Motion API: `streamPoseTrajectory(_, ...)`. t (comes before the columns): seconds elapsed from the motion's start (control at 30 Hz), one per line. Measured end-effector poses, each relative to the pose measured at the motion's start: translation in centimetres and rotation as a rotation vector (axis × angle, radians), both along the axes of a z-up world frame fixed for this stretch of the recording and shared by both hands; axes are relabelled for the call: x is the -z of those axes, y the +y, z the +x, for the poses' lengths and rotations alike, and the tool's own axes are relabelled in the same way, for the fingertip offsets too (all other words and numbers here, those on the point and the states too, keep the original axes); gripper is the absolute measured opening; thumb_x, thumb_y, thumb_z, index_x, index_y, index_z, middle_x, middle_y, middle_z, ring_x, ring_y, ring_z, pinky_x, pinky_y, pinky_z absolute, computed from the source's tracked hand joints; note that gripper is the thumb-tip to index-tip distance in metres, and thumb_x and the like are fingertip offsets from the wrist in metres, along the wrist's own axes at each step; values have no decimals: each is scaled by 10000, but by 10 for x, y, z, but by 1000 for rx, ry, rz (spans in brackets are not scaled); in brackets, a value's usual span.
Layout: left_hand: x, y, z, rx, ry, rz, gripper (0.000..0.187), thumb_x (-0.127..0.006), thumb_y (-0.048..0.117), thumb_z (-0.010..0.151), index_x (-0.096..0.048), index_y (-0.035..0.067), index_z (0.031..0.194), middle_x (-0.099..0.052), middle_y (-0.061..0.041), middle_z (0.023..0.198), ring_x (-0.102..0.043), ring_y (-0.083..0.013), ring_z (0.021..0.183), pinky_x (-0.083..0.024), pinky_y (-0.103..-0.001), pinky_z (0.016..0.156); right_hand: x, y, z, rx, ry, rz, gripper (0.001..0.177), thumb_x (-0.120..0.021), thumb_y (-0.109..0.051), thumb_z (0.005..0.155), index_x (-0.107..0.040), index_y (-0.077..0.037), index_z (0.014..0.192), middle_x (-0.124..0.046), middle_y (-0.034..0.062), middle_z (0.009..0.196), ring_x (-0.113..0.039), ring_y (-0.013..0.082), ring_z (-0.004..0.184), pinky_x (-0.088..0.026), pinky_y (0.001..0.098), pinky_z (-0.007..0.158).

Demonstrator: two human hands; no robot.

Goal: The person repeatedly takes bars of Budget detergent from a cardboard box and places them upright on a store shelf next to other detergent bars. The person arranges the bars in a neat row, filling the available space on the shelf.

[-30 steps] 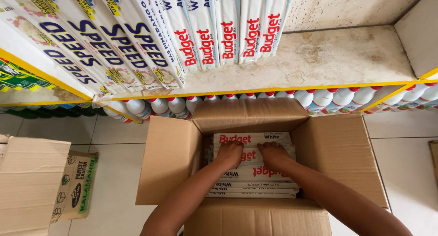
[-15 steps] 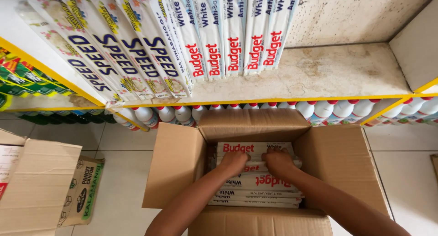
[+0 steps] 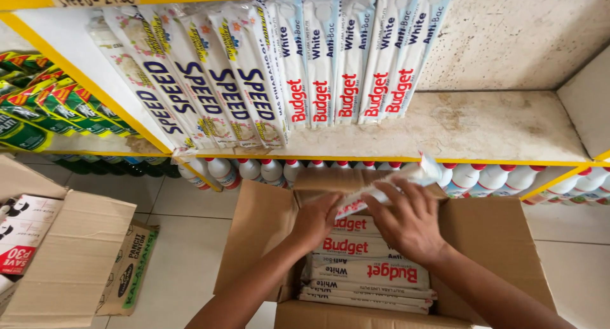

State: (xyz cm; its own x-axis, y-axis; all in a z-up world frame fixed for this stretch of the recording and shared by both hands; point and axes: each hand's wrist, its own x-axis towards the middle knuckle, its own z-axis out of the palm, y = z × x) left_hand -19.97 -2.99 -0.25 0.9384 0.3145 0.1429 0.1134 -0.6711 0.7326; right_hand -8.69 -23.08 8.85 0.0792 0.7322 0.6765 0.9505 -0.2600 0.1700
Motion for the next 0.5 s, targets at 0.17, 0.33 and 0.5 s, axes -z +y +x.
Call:
streamPoseTrajectory(0.17,-23,22,16,-88,-297,-110,284,-591,78,1000,-632,41,1279,-733,-193,1056,-746,-308,928,-577,-402,785,8,20,16,-9,138,232,468,-791,-192,870,-615,-135,1300,-586,127,1335,-553,337,1210,-427,481,996)
streamPoseTrajectory(0.33,-35,39,40,-172,-472,-227,288,-604,68,1009,-612,11,1290,-753,-170,1029,-757,-221,902,-579,-333,761,32,77,40,-10,745,218,588,-782,-166,883,-515,-61,1396,-613,152,1302,-678,262,957,-571,401,794)
streamPoseTrajectory(0.5,-36,59,61,-241,-572,-367,266,-618,91,1021,-622,2,1272,-764,-135,997,-733,-143,877,-575,-298,766,53,137,54,-70,1166,161,333,-695,-165,949,-575,-36,1232,-739,100,1045,-749,168,751,-582,325,643)
